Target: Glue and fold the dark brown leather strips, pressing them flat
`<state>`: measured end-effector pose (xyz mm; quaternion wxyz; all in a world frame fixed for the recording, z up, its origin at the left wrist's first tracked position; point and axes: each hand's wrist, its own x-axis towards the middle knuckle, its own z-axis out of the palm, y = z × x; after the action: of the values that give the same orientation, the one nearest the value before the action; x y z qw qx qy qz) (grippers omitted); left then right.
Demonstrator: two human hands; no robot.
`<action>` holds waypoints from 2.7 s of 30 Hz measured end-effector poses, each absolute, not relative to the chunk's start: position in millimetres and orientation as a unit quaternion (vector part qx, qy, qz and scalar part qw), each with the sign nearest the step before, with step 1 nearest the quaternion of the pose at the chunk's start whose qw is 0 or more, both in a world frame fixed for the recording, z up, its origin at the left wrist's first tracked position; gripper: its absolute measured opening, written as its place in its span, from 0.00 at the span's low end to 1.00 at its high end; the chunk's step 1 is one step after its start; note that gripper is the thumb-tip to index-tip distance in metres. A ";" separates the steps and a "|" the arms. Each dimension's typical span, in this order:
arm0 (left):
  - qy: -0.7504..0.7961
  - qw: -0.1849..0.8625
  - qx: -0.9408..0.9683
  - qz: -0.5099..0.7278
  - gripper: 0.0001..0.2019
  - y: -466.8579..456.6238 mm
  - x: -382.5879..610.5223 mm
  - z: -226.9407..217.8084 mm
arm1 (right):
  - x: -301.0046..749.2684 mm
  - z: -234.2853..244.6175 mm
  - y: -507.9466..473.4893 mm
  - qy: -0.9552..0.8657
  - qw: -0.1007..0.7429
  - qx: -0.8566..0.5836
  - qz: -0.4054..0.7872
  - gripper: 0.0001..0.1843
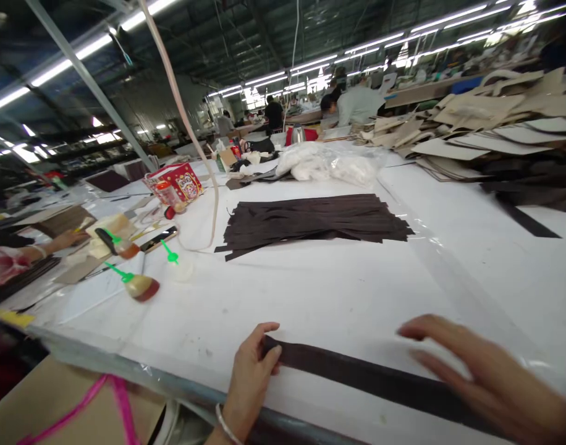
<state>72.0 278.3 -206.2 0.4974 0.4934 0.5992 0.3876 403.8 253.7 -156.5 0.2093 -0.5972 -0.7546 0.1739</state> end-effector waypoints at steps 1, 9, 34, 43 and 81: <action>0.601 0.496 0.497 0.382 0.21 277.9 71.4 -205.6 | 372.8 -162.2 258.5 -0.790 0.205 -0.545 0.193 0.14; 0.631 0.342 0.611 0.333 0.17 273.9 57.8 -202.5 | 248.1 -206.0 275.3 -0.867 0.255 -0.421 0.077 0.15; 0.367 0.049 0.882 0.292 0.16 298.8 23.8 -221.8 | 252.1 -190.9 286.0 -0.844 0.255 -0.442 0.168 0.17; 0.371 0.020 0.889 0.269 0.20 297.8 21.5 -226.0 | 248.9 -204.9 307.6 -0.881 0.178 -0.430 0.087 0.09; 0.276 0.010 0.950 0.146 0.23 307.6 28.1 -209.2 | 296.9 -192.1 310.2 -0.937 0.099 -0.328 0.070 0.07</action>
<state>28.1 307.6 -209.2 0.0098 0.9499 0.2760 0.1464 296.9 310.2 -192.1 0.0988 -0.3280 -0.9369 0.0703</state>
